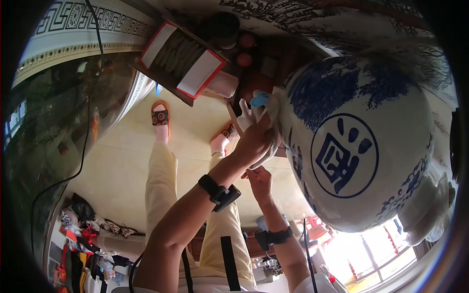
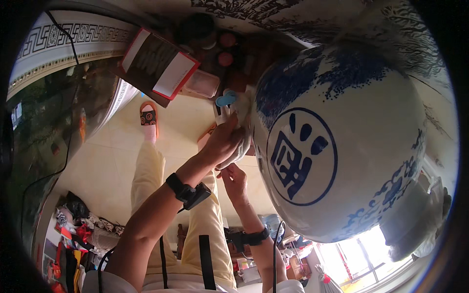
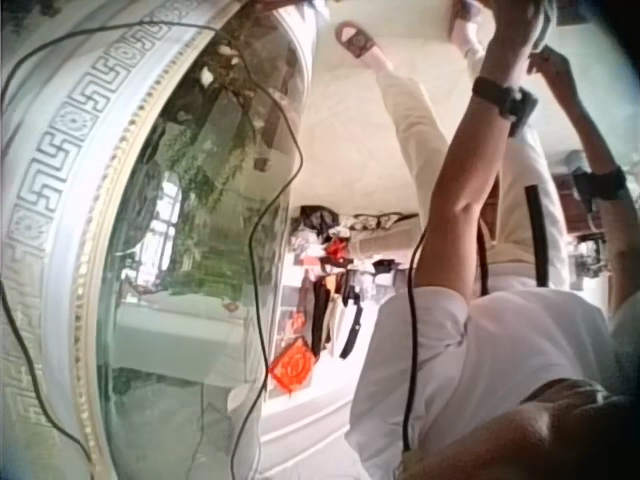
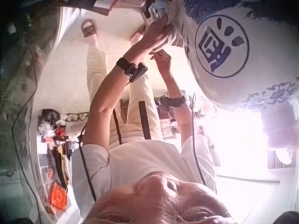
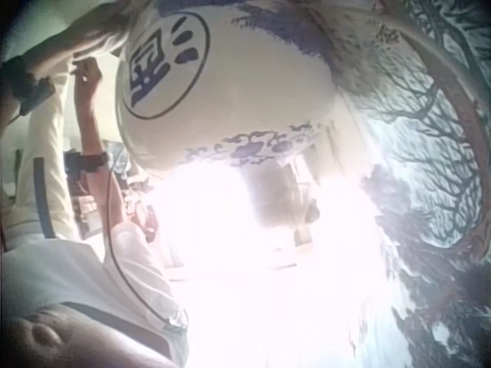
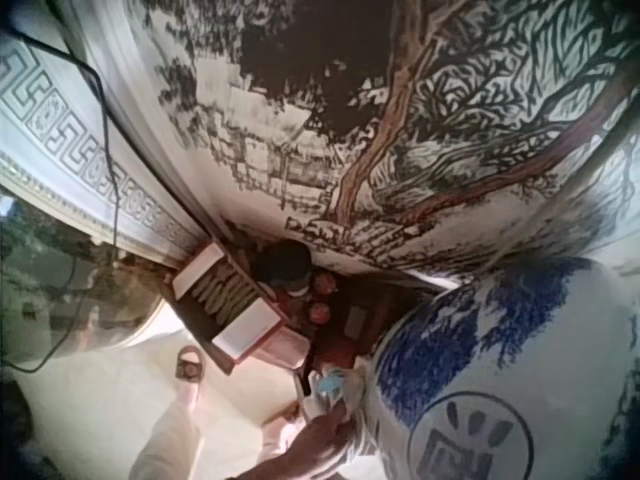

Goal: Fetching water, washing a cloth, and wiping down a large porcelain vase and nearby items.

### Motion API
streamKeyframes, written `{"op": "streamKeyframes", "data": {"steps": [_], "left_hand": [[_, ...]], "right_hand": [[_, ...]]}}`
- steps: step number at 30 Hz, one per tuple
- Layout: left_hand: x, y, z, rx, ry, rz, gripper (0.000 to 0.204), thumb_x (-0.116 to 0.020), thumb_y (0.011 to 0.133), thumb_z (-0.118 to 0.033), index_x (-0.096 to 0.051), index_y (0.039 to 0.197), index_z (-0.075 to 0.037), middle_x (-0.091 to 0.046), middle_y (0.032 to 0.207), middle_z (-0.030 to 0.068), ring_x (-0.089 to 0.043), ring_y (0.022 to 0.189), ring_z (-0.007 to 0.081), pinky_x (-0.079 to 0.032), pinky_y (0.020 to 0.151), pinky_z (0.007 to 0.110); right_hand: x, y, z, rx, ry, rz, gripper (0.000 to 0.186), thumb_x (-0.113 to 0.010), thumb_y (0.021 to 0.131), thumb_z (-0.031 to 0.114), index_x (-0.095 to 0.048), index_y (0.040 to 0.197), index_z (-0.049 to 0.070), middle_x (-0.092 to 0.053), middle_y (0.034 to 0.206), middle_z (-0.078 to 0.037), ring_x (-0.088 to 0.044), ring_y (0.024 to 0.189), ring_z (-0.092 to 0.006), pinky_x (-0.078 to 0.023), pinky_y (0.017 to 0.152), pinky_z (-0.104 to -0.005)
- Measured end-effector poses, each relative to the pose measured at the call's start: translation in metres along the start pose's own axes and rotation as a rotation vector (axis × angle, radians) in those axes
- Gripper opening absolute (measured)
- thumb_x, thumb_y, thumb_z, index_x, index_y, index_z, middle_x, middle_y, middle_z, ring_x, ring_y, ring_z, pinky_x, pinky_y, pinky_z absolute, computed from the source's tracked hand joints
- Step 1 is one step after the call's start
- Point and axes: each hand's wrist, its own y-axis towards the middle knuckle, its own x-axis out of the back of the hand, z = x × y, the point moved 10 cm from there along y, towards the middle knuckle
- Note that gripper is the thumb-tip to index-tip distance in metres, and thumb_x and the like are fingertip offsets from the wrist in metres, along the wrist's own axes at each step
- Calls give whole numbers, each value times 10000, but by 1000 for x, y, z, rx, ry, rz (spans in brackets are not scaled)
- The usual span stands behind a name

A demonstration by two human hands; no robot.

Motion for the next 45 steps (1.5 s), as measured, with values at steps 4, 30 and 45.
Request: {"op": "streamKeyframes", "data": {"steps": [4, 30, 45], "left_hand": [[3, 4, -2, 11, -56, 5, 415, -463, 807, -104, -384, 1212, -56, -587, 855, 193, -584, 764, 309, -442, 677, 372], [11, 6, -36, -315, 1046, -115, 396, -535, 755, -84, -457, 1142, -123, -573, 629, 102, -591, 562, 246, -460, 459, 346], [13, 34, -51, -276, 918, -345, 393, -511, 757, -40, -403, 1130, 24, -578, 648, 144, -594, 571, 302, -460, 434, 379]], "right_hand": [[-5, -1, -6, -4, 38, 7, 129, -487, 862, 32, -558, 922, -56, -637, 843, -97, -594, 692, -124, -476, 658, -239], [-14, -1, 0, 20, -21, 29, 150, -480, 866, 34, -566, 968, -35, -623, 837, -94, -593, 701, -124, -493, 651, -246], [-35, 0, 10, 18, -35, 61, 171, -460, 854, -12, -561, 988, -45, -618, 834, -89, -590, 719, -127, -484, 660, -244]]}}
